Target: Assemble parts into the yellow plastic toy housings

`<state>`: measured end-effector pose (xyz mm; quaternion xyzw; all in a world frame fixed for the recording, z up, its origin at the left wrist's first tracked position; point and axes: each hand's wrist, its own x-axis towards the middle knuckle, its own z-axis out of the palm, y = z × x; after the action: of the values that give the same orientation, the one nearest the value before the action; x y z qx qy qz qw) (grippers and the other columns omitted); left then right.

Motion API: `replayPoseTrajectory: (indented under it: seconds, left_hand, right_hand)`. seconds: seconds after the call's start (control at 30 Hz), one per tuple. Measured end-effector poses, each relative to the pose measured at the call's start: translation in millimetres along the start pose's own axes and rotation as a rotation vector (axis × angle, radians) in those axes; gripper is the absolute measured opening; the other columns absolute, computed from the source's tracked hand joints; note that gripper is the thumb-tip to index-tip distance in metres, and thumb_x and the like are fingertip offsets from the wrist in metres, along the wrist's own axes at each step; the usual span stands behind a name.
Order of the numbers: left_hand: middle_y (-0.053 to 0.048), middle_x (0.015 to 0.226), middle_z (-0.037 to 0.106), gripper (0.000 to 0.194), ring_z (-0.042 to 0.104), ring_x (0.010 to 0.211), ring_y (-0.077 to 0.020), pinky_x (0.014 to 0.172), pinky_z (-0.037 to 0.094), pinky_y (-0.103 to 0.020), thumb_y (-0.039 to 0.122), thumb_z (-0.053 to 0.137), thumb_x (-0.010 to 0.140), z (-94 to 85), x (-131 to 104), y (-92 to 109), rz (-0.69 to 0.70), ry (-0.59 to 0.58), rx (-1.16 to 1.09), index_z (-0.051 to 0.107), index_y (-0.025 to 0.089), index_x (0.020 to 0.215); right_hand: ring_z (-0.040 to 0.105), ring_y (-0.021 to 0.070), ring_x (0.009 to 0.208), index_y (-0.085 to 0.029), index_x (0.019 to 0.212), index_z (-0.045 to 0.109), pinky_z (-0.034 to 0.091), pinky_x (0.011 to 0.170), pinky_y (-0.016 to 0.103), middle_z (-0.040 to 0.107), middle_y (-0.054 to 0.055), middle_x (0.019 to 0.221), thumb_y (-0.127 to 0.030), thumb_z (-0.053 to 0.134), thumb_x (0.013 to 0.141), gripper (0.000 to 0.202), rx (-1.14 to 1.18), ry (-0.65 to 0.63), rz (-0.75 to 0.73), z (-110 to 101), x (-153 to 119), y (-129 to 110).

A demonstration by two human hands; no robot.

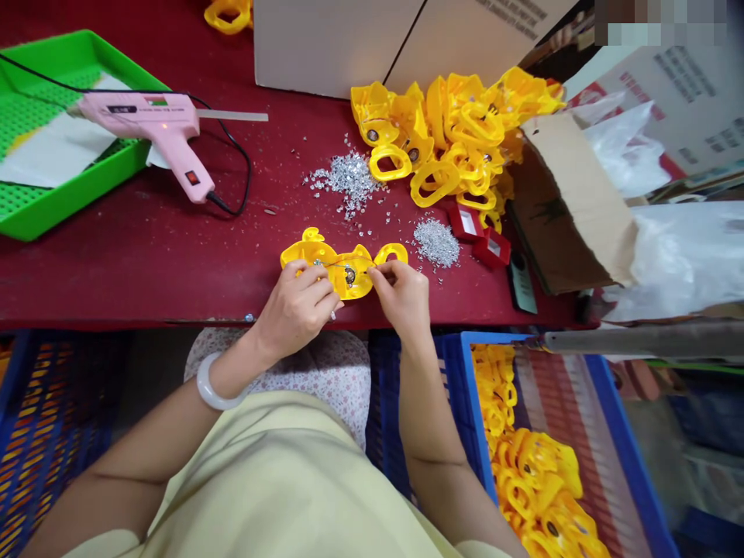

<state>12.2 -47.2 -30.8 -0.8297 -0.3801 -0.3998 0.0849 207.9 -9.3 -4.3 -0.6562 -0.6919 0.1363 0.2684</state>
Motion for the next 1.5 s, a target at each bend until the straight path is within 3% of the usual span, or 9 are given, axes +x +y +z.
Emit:
replayPoseTrajectory:
  seconds: [0.13, 0.2, 0.3, 0.4, 0.57, 0.87, 1.13, 1.43, 1.5]
  left_hand:
    - [-0.003, 0.074, 0.068, 0.022, 0.062, 0.090, -0.0197, 0.083, 0.043, -0.038, 0.017, 0.057, 0.094, 0.0, -1.4, -0.2, 0.025, 0.000, 0.009, 0.063, 0.016, 0.073]
    - [-0.003, 0.074, 0.067, 0.022, 0.062, 0.090, -0.0196, 0.083, 0.043, -0.038, 0.017, 0.057, 0.094, 0.0, -1.9, -0.3, 0.028, -0.003, 0.020, 0.063, 0.016, 0.073]
    - [-0.003, 0.075, 0.068, 0.023, 0.062, 0.090, -0.0192, 0.083, 0.043, -0.037, 0.018, 0.056, 0.095, -0.2, -1.9, -0.2, 0.022, -0.010, 0.036, 0.063, 0.016, 0.073]
    - [-0.002, 0.074, 0.067, 0.023, 0.062, 0.090, -0.0190, 0.083, 0.043, -0.037, 0.019, 0.056, 0.095, -0.3, -1.8, 0.0, 0.020, -0.014, 0.041, 0.063, 0.017, 0.073]
    - [-0.001, 0.072, 0.065, 0.022, 0.062, 0.090, -0.0190, 0.082, 0.042, -0.037, 0.018, 0.056, 0.095, 0.1, -2.4, -0.3, 0.015, -0.016, 0.038, 0.063, 0.017, 0.074]
    - [-0.003, 0.074, 0.067, 0.020, 0.061, 0.090, -0.0200, 0.085, 0.042, -0.039, 0.019, 0.058, 0.094, -0.5, -1.8, -0.4, 0.011, -0.017, 0.016, 0.065, 0.016, 0.076]
    - [-0.003, 0.076, 0.068, 0.023, 0.061, 0.090, -0.0199, 0.085, 0.042, -0.039, 0.019, 0.056, 0.095, -1.6, -1.2, 1.0, -0.014, -0.040, -0.009, 0.064, 0.017, 0.074]
    - [-0.002, 0.076, 0.068, 0.022, 0.061, 0.090, -0.0189, 0.083, 0.042, -0.038, 0.021, 0.057, 0.095, -0.5, -2.3, 0.0, 0.000, -0.025, 0.024, 0.063, 0.017, 0.074]
    - [-0.003, 0.077, 0.068, 0.021, 0.061, 0.090, -0.0196, 0.083, 0.042, -0.038, 0.021, 0.058, 0.095, -0.8, -2.5, 0.0, 0.009, -0.031, 0.032, 0.064, 0.017, 0.075]
  right_hand:
    - [0.063, 0.0140, 0.066, -0.018, 0.096, 0.069, 0.051, 0.064, 0.028, 0.070, 0.002, 0.079, -0.032, 0.064, 0.084, 0.019, 0.234, -0.036, -0.102, -8.1, -1.5, 9.7]
    - [0.063, 0.0133, 0.069, -0.020, 0.103, 0.068, 0.052, 0.064, 0.026, 0.068, 0.001, 0.081, -0.026, 0.063, 0.085, 0.020, 0.174, -0.017, -0.238, -8.5, -3.1, 10.5]
    - [0.064, 0.0135, 0.071, -0.021, 0.093, 0.069, 0.053, 0.065, 0.027, 0.067, 0.003, 0.083, -0.022, 0.059, 0.089, 0.011, 0.031, 0.009, -0.410, -7.1, -3.5, 10.9]
    - [0.067, 0.0148, 0.074, -0.021, 0.088, 0.070, 0.055, 0.068, 0.027, 0.070, 0.004, 0.085, -0.022, 0.059, 0.091, 0.012, -0.042, 0.070, -0.511, -7.6, -2.9, 13.7]
    - [0.069, 0.0165, 0.082, -0.021, 0.101, 0.073, 0.056, 0.074, 0.028, 0.072, 0.006, 0.091, -0.016, 0.055, 0.092, 0.020, -0.144, 0.082, -0.620, -12.9, -7.9, 20.6]
    - [0.068, 0.0180, 0.088, -0.020, 0.114, 0.071, 0.055, 0.073, 0.029, 0.073, 0.009, 0.101, -0.014, 0.046, 0.093, 0.033, -0.362, 0.150, -0.548, -6.1, -27.9, 17.0]
    - [0.063, 0.0216, 0.098, -0.025, 0.111, 0.072, 0.055, 0.084, 0.040, 0.066, 0.011, 0.104, -0.012, 0.043, 0.091, 0.037, -0.076, 0.166, -0.383, 8.3, -32.9, 22.0]
    - [0.061, 0.0205, 0.100, -0.022, 0.114, 0.067, 0.054, 0.086, 0.039, 0.061, 0.011, 0.105, -0.014, 0.047, 0.093, 0.030, 0.040, 0.206, -0.436, 4.1, -36.7, 6.4]
    - [0.061, 0.0196, 0.096, -0.022, 0.110, 0.068, 0.054, 0.084, 0.037, 0.061, 0.009, 0.101, -0.016, 0.051, 0.093, 0.025, 0.111, 0.161, -0.438, 4.0, -35.5, 0.0]
